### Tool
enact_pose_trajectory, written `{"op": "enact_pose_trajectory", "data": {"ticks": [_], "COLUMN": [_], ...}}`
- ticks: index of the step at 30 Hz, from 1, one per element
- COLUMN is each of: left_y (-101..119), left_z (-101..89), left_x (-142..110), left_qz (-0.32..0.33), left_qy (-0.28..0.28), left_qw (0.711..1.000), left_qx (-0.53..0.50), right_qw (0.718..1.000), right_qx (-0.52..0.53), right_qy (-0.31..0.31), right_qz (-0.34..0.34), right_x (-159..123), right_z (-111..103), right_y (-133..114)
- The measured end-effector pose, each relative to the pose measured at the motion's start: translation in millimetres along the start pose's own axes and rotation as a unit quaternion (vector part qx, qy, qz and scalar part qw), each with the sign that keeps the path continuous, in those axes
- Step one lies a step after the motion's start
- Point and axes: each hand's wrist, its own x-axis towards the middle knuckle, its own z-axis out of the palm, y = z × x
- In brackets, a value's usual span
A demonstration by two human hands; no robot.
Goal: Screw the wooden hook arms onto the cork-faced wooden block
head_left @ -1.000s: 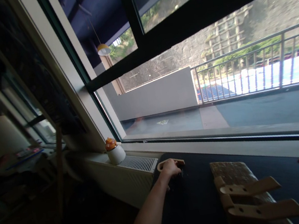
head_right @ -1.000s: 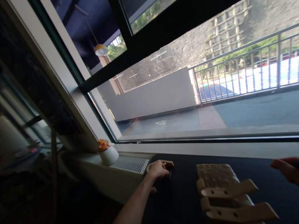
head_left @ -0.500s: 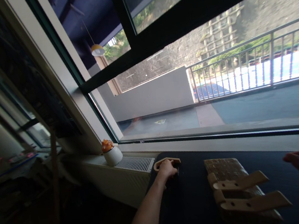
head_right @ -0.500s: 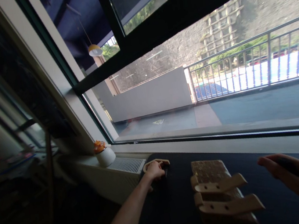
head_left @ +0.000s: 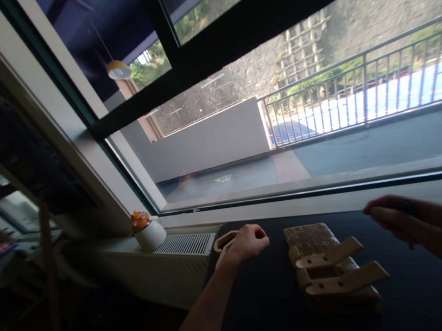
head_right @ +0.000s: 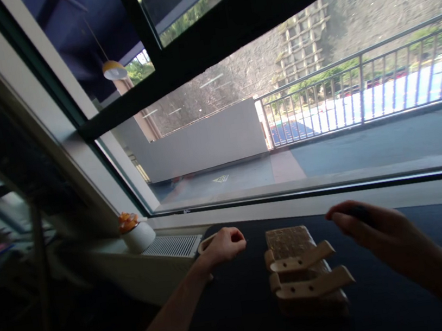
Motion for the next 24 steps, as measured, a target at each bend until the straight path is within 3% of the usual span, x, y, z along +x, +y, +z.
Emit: {"op": "enact_pose_trajectory", "data": {"ticks": [2,4,8,11,18,24], "left_y": [22.4,41.3,64.7,73.1,81.4,86.0], "left_z": [5.4,11.1,20.1,23.2,28.7,39.1], "left_x": [-5.3,-8.7,-6.8,-0.9,5.3,2.2], "left_qz": [0.08,0.13,0.142,0.152,0.225,0.211], "left_qy": [-0.039,-0.081,-0.125,-0.115,-0.133,-0.135], "left_qw": [0.996,0.987,0.982,0.979,0.95,0.939], "left_qx": [-0.021,-0.037,0.001,0.076,0.172,0.234], "right_qw": [0.996,0.994,0.995,0.995,0.994,0.994], "right_qx": [0.067,0.1,0.06,0.004,0.033,0.026], "right_qy": [-0.056,-0.051,-0.077,-0.088,-0.105,-0.109], "right_qz": [0.009,-0.005,-0.038,-0.043,-0.009,-0.01], "right_x": [1.5,3.9,8.6,10.3,7.1,2.0], "right_z": [11.3,22.8,38.4,45.4,54.6,51.7], "right_y": [-18.5,-29.3,-36.2,-33.0,-10.5,0.8]}}
